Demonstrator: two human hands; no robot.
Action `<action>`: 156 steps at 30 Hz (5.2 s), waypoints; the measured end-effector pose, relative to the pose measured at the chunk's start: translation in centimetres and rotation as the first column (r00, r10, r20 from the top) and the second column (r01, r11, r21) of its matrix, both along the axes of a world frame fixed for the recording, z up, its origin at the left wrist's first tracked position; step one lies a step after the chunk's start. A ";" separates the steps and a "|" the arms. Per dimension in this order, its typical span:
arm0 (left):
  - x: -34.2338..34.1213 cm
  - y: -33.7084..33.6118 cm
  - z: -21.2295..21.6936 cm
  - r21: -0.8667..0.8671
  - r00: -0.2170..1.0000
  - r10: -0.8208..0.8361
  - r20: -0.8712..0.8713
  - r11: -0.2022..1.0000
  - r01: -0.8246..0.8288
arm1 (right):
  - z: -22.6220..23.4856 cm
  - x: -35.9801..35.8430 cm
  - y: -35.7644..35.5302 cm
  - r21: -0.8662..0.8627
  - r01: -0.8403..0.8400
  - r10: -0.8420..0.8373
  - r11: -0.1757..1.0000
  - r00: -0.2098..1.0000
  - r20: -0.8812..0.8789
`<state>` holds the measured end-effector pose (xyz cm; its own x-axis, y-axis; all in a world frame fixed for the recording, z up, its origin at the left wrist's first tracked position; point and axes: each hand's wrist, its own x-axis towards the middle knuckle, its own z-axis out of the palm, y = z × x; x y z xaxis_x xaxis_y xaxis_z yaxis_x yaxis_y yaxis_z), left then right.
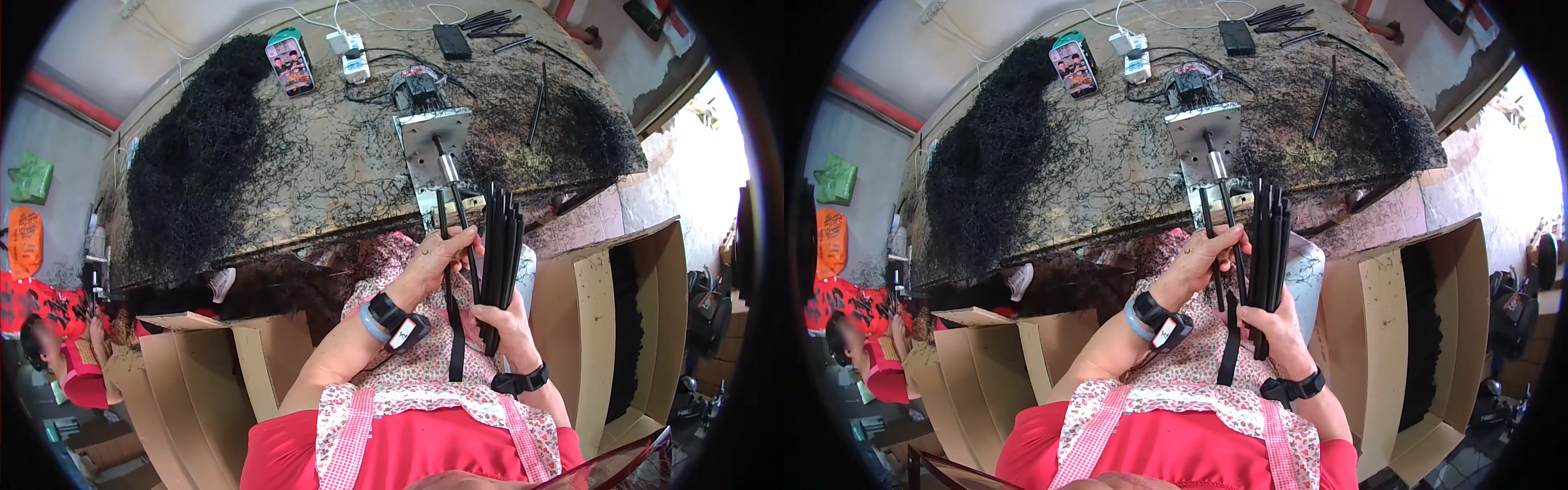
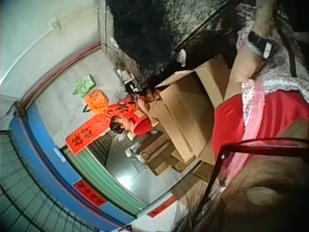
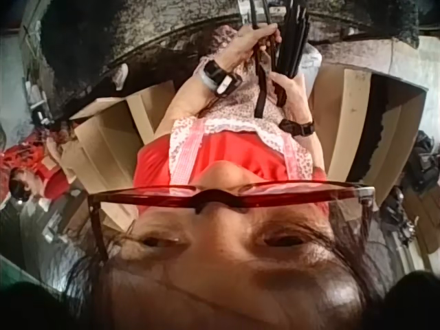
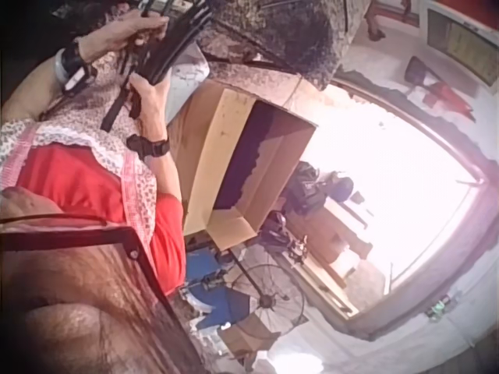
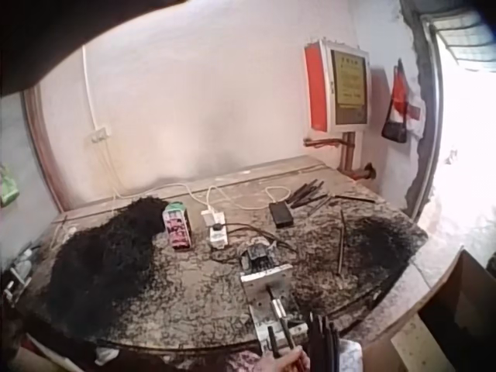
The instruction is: Assemble synthetic hair bundles onto plastic tracks using a specialized sewing machine.
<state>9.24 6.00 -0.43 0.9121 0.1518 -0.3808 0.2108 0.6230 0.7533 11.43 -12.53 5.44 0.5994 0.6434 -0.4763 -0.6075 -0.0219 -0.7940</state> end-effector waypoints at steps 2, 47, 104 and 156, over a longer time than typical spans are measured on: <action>-0.2 0.0 0.2 -0.012 1.000 -0.011 0.002 1.000 0.011 | -0.3 -0.1 -0.6 -0.019 -0.012 0.013 1.000 0.998 0.054; -12.8 5.4 -2.8 0.579 0.941 -0.089 -0.325 0.768 0.273 | -2.1 -1.4 -7.2 -0.032 -0.100 0.104 0.994 0.984 0.143; -13.7 12.7 1.7 -0.688 0.545 0.821 0.168 0.494 -0.531 | -6.4 -0.8 0.6 -0.097 -0.519 0.528 0.849 0.841 0.123; 1.2 -8.9 -0.1 0.211 0.957 -0.234 -0.174 0.940 0.268 | -15.9 -8.8 -59.6 -0.879 0.289 -0.434 0.380 0.895 0.107</action>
<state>10.40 -2.92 -0.55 0.8698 0.0240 -0.4927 0.4546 0.3490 0.8195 2.64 -72.15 -10.49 0.5602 -0.4049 -0.7226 -0.8202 -0.3936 -0.4153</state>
